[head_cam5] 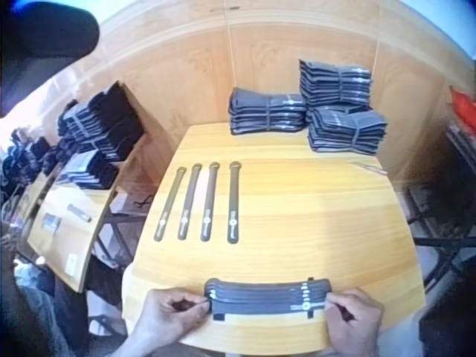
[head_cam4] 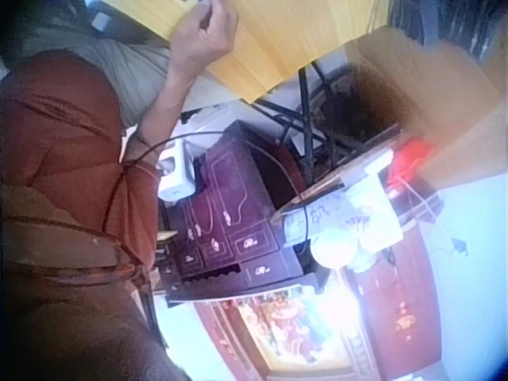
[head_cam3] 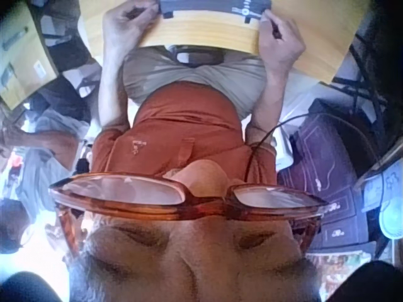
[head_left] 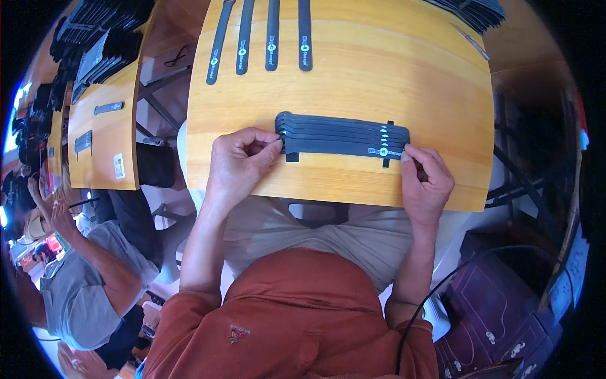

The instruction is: Aligning and stacking black silicone wristbands on a wooden workbench.

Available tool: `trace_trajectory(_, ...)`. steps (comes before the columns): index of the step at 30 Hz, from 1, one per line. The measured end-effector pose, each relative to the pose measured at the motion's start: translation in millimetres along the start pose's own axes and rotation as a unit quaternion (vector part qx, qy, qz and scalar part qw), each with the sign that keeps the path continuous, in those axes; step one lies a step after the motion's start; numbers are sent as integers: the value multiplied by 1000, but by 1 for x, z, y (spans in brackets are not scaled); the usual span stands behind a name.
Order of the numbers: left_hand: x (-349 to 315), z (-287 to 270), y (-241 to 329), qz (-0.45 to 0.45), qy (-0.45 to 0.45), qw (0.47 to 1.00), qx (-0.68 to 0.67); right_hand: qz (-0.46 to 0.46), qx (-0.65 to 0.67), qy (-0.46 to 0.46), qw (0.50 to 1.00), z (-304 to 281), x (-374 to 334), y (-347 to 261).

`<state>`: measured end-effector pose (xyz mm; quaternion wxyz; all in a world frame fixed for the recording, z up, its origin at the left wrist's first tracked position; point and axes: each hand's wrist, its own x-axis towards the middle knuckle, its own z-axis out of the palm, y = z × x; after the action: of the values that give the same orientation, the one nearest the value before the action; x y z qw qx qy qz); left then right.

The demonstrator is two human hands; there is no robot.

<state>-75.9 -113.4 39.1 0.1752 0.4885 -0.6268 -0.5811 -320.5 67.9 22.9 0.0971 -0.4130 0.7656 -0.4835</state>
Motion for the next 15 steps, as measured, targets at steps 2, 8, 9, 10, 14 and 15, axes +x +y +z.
trace_trajectory(2,0,0,0,-4,2,1000,1,2,-3,1,1000,0,0,-1)
trace_trajectory(8,2,-1,-3,9,-6,1000,0,7,4,1,1000,1,0,-1)
trace_trajectory(9,2,-1,-3,10,-6,1000,0,7,3,2,1000,0,0,-2)
trace_trajectory(10,2,-2,-4,10,-8,1000,-4,8,0,1,1000,0,0,-3)
trace_trajectory(14,1,0,0,9,0,1000,19,5,-12,-1,1000,0,0,-2)
trace_trajectory(15,1,0,0,9,-1,1000,18,5,-12,-1,1000,0,0,-2)
